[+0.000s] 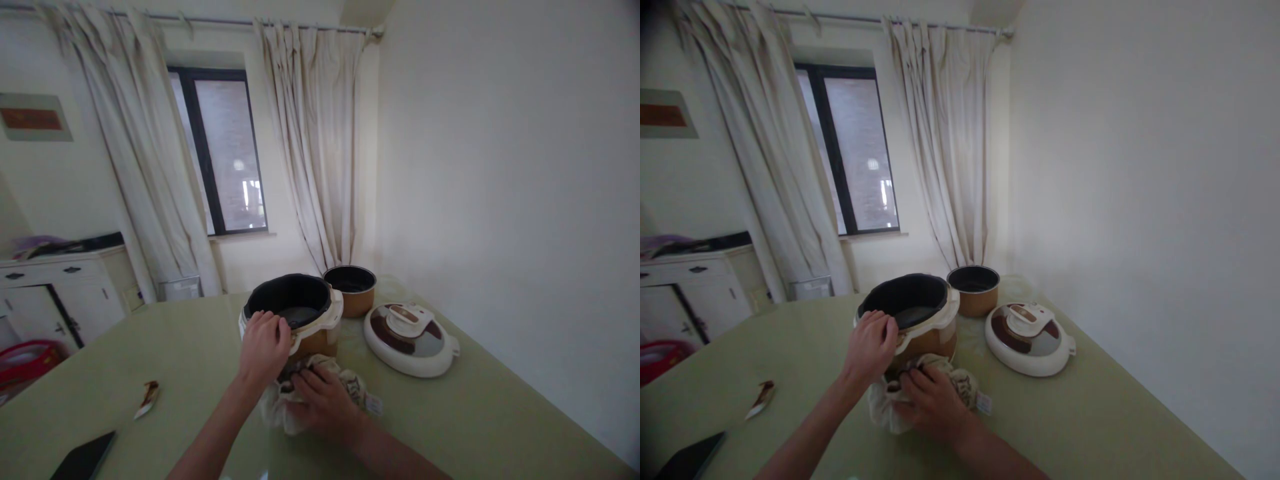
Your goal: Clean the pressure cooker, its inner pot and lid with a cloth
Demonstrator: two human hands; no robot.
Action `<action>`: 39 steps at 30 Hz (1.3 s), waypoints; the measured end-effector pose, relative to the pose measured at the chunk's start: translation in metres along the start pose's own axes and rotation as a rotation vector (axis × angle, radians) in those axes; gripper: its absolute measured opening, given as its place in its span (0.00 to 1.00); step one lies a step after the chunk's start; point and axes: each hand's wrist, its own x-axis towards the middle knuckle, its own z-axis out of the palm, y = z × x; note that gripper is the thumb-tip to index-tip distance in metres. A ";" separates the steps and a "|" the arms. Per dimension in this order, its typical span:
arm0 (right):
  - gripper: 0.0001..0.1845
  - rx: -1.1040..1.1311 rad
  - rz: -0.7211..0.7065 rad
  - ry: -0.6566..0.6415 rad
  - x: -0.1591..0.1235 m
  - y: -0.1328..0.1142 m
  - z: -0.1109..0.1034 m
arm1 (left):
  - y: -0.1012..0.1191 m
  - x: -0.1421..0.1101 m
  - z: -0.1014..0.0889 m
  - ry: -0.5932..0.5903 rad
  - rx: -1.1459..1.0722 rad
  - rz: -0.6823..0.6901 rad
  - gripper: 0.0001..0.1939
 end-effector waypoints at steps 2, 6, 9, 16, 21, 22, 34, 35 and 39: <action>0.10 -0.036 0.085 -0.018 -0.013 0.022 -0.018 | 0.001 0.001 -0.005 -0.056 -0.027 -0.012 0.25; 0.22 -0.143 0.405 0.031 -0.011 0.056 -0.042 | -0.012 0.017 -0.018 -0.241 -0.085 -0.032 0.32; 0.22 -0.149 0.437 0.073 0.007 0.042 -0.033 | -0.020 0.029 -0.021 -0.373 -0.032 -0.024 0.29; 0.00 -0.113 0.161 0.189 0.048 -0.048 0.041 | -0.017 0.033 -0.019 -0.486 0.108 -0.053 0.30; 0.08 0.028 -0.121 -0.049 0.030 -0.047 0.049 | -0.011 0.031 -0.027 -0.512 0.201 -0.018 0.23; 0.08 0.049 -0.140 -0.074 0.019 -0.037 0.044 | -0.009 0.031 -0.028 -0.509 0.218 -0.020 0.23; 0.06 0.028 0.085 0.016 0.062 -0.023 0.044 | 0.002 0.031 -0.019 -0.455 0.271 -0.099 0.25; 0.06 0.038 0.063 -0.032 0.072 -0.037 0.056 | 0.000 0.031 -0.019 -0.454 0.260 -0.097 0.24; 0.08 0.066 -0.052 -0.245 0.077 -0.071 0.081 | -0.015 0.030 -0.023 -0.464 0.181 -0.045 0.22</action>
